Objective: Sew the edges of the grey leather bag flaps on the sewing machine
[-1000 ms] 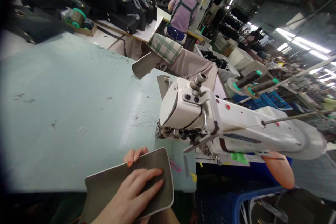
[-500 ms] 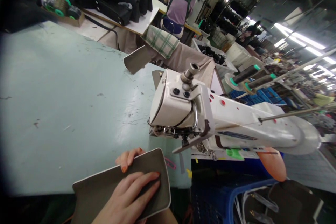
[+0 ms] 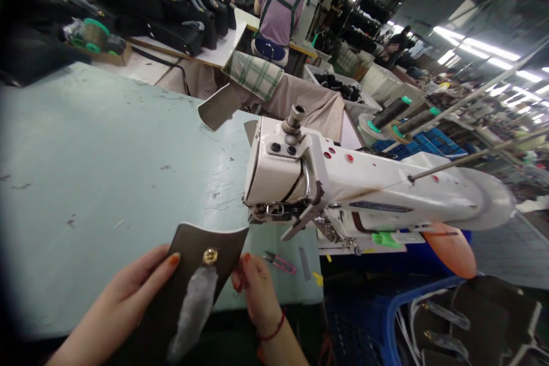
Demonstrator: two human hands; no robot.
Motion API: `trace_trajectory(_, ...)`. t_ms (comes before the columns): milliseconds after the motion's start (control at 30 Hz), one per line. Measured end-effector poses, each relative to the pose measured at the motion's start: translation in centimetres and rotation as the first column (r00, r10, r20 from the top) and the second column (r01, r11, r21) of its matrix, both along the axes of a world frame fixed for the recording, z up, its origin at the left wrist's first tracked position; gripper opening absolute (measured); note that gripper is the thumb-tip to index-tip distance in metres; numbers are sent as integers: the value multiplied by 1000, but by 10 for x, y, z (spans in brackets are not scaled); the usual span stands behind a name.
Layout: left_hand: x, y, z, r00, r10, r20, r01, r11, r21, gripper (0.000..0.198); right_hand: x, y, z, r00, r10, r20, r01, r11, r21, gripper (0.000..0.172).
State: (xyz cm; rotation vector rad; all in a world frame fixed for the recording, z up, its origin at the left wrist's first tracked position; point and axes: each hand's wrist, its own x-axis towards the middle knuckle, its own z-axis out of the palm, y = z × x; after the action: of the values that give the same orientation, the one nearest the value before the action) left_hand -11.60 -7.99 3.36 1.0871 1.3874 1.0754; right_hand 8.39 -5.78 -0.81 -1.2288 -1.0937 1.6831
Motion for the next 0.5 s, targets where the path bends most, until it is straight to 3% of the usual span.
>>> trace_trajectory(67, -10, 10, -10, 967, 84, 239, -32, 976, -213, 31, 4, -4, 6, 997, 63, 43, -65, 997, 45, 52)
trace_trajectory(167, -10, 20, -26, 846, 172, 505, 53, 915, -400, 35, 5, -4, 17, 984, 122, 128, -132, 988, 75, 41)
trace_trajectory(267, -4, 20, -36, 785, 234, 573, 85, 876, -474, 33, 2, 2, 22, 989, 51, 140, -66, 992, 108, 37)
trace_trajectory(400, -1, 17, -46, 769, 279, 575, 78, 852, -518, 37, 1, 11, 19, 987, -147, 67, 132, 972, 197, 31)
trace_trajectory(500, 0, 18, -51, 767, 254, 589, 110, 853, -511, 38, 6, 19, 21, 989, -141, 44, 125, 958, 257, 38)
